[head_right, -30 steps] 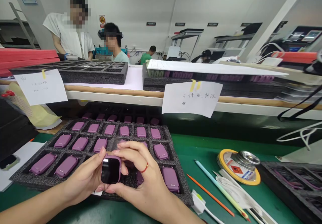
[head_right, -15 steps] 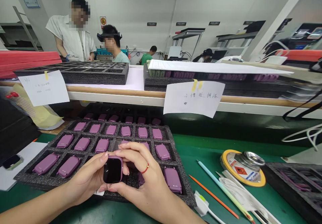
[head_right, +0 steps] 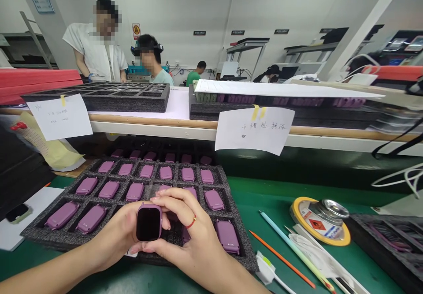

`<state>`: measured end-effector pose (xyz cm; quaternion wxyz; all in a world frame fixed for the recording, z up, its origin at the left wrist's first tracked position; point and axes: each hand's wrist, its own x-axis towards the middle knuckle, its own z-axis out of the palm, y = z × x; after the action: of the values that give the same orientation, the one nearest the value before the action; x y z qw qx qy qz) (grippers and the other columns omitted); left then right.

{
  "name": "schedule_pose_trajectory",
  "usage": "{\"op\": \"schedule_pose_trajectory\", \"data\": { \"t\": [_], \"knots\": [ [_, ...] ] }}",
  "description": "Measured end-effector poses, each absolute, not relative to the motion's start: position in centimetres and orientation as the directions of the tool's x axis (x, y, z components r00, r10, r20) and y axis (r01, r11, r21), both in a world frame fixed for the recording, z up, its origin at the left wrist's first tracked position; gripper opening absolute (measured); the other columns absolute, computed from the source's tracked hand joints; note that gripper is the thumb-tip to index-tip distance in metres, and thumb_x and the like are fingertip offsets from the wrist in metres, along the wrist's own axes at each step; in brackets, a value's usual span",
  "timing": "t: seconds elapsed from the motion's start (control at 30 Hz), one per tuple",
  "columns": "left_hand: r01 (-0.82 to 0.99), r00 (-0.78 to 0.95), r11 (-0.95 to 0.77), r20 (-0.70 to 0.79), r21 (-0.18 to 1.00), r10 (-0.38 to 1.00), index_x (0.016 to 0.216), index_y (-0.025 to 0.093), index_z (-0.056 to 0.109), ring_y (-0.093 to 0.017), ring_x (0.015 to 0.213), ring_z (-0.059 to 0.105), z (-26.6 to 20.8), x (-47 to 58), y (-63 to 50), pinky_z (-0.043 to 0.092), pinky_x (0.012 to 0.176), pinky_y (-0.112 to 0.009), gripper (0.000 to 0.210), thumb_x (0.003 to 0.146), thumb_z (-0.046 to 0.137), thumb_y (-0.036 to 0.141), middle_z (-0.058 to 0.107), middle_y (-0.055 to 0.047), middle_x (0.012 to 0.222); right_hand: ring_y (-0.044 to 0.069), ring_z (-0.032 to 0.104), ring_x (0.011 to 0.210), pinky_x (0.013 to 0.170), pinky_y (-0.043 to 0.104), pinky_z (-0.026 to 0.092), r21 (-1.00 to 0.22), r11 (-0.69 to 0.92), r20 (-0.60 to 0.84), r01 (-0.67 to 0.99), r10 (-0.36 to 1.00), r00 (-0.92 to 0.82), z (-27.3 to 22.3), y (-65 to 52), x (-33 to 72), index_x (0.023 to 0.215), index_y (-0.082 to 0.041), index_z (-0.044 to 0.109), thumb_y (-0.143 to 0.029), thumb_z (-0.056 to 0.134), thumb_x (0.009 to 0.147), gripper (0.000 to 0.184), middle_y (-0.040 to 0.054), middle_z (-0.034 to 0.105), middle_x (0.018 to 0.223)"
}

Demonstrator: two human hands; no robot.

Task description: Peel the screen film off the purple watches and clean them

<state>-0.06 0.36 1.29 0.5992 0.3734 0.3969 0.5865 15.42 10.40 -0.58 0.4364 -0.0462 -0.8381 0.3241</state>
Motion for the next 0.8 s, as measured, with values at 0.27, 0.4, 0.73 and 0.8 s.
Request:
{"op": "schedule_pose_trajectory", "data": {
  "t": [0.27, 0.4, 0.73, 0.8],
  "knots": [
    [-0.522, -0.059, 0.107, -0.161, 0.846, 0.985, 0.088, 0.015, 0.082, -0.009, 0.052, 0.056, 1.6, 0.3, 0.5, 0.034, 0.043, -0.016, 0.046, 0.081, 0.073, 0.06, 0.073, -0.009, 0.082, 0.025, 0.06, 0.126, 0.105, 0.037, 0.055, -0.579, 0.795, 0.69, -0.18, 0.36, -0.628, -0.4, 10.2, 15.6, 0.137, -0.028, 0.053, -0.038, 0.08, 0.084, 0.06, 0.011, 0.057, 0.131],
    [-0.509, -0.039, 0.119, -0.161, 0.852, 0.986, 0.1, 0.017, 0.081, -0.007, 0.051, 0.055, 1.7, 0.1, 0.5, 0.033, 0.043, -0.015, 0.046, 0.083, 0.071, 0.059, 0.074, -0.01, 0.086, 0.03, 0.051, 0.136, 0.113, 0.051, 0.048, -0.592, 0.758, 0.764, -0.274, 0.419, -0.49, -0.9, 10.0, 15.9, 0.147, -0.026, 0.042, -0.025, 0.066, 0.093, 0.058, 0.014, 0.052, 0.141],
    [-0.518, -0.033, 0.111, -0.149, 0.848, 0.988, 0.098, 0.018, 0.081, -0.007, 0.049, 0.051, 1.5, 0.2, 0.5, 0.032, 0.043, -0.015, 0.049, 0.078, 0.074, 0.062, 0.064, -0.003, 0.069, 0.018, 0.076, 0.091, 0.082, 0.028, 0.067, -0.281, 0.932, 0.922, -0.231, 0.195, -0.334, -0.2, 10.0, 16.5, 0.11, -0.02, 0.073, 0.004, 0.068, 0.084, 0.036, 0.0055, 0.076, 0.102],
    [-0.508, -0.037, 0.111, -0.15, 0.854, 0.988, 0.099, 0.018, 0.081, -0.007, 0.05, 0.051, 1.6, 0.1, 0.6, 0.032, 0.043, -0.016, 0.049, 0.079, 0.073, 0.062, 0.064, -0.004, 0.071, 0.02, 0.075, 0.096, 0.086, 0.033, 0.067, -0.254, 0.939, 0.92, -0.233, 0.16, -0.358, -0.5, 9.9, 16.6, 0.116, -0.02, 0.073, 0.002, 0.067, 0.086, 0.038, 0.0062, 0.076, 0.104]
  ]
}}
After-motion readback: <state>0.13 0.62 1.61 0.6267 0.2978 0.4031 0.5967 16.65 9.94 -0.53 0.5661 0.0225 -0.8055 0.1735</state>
